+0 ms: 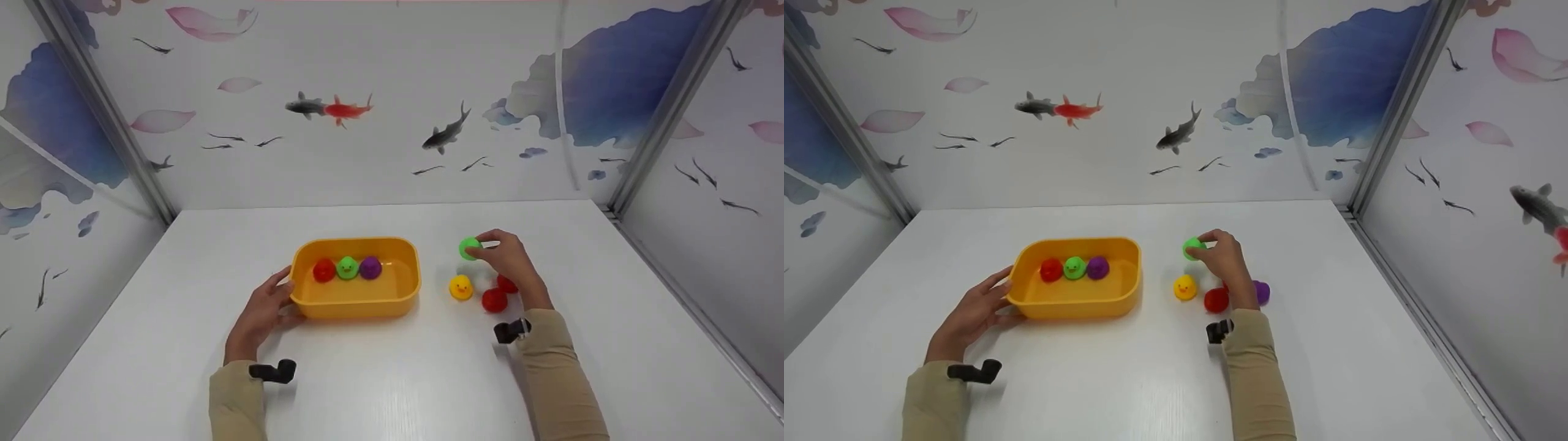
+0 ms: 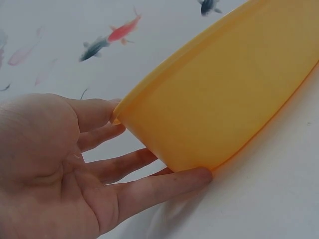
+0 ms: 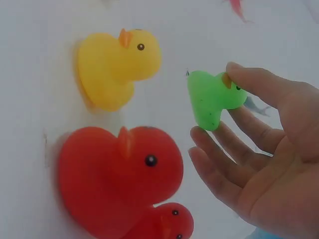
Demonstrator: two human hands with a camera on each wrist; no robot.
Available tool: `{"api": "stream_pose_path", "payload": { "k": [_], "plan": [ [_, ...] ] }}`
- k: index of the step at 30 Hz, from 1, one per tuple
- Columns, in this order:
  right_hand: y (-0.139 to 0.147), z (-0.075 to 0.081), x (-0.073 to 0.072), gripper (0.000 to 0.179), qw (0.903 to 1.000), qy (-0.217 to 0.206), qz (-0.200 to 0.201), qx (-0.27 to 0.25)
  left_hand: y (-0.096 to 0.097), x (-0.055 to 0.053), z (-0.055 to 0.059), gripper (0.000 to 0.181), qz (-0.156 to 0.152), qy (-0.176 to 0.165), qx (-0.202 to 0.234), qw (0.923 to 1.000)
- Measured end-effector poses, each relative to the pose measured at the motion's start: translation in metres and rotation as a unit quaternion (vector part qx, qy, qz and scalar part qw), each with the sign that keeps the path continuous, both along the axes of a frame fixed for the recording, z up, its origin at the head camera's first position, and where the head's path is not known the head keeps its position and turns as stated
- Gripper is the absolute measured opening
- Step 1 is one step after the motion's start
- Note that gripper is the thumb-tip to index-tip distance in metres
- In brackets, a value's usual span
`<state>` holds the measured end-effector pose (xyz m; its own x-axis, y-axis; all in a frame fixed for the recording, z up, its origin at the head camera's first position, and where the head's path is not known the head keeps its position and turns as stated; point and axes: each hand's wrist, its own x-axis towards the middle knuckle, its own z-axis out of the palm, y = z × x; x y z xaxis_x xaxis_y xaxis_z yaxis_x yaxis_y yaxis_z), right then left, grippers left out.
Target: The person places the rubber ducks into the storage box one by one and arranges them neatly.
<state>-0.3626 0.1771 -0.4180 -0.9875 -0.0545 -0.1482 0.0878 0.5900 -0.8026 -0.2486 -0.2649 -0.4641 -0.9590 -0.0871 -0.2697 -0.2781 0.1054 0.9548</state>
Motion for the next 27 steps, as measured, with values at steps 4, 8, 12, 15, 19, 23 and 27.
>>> {"api": "stream_pose_path", "payload": {
  "k": [4,8,12,15,19,23,27],
  "plan": [
    [-0.009,0.000,-0.001,0.054,1.0000,-0.001,0.005,-0.005,0.000,0.000,0.000,0.057,0.002,0.000,-0.004,1.0000],
    [-0.019,0.002,-0.001,0.053,0.9998,0.000,0.009,-0.018,0.000,0.001,0.001,0.057,0.003,0.000,-0.001,1.0000],
    [-0.029,0.006,0.002,0.052,0.9992,0.001,0.012,-0.039,0.000,0.002,0.002,0.057,-0.001,0.006,0.006,1.0000],
    [-0.037,0.008,0.004,0.051,0.9986,0.006,0.016,-0.050,-0.001,0.003,0.002,0.056,-0.003,0.012,0.008,0.9999],
    [-0.049,0.008,0.007,0.050,0.9981,0.012,0.028,-0.053,-0.002,0.004,0.002,0.055,-0.001,0.012,0.004,0.9999],
    [-0.059,0.010,0.012,0.051,0.9978,0.013,0.042,-0.049,-0.002,0.003,0.002,0.055,-0.003,0.009,0.003,0.9999],
    [-0.069,0.011,0.017,0.050,0.9972,0.016,0.052,-0.051,-0.002,0.003,0.002,0.055,-0.002,0.008,0.003,1.0000]
  ]
}}
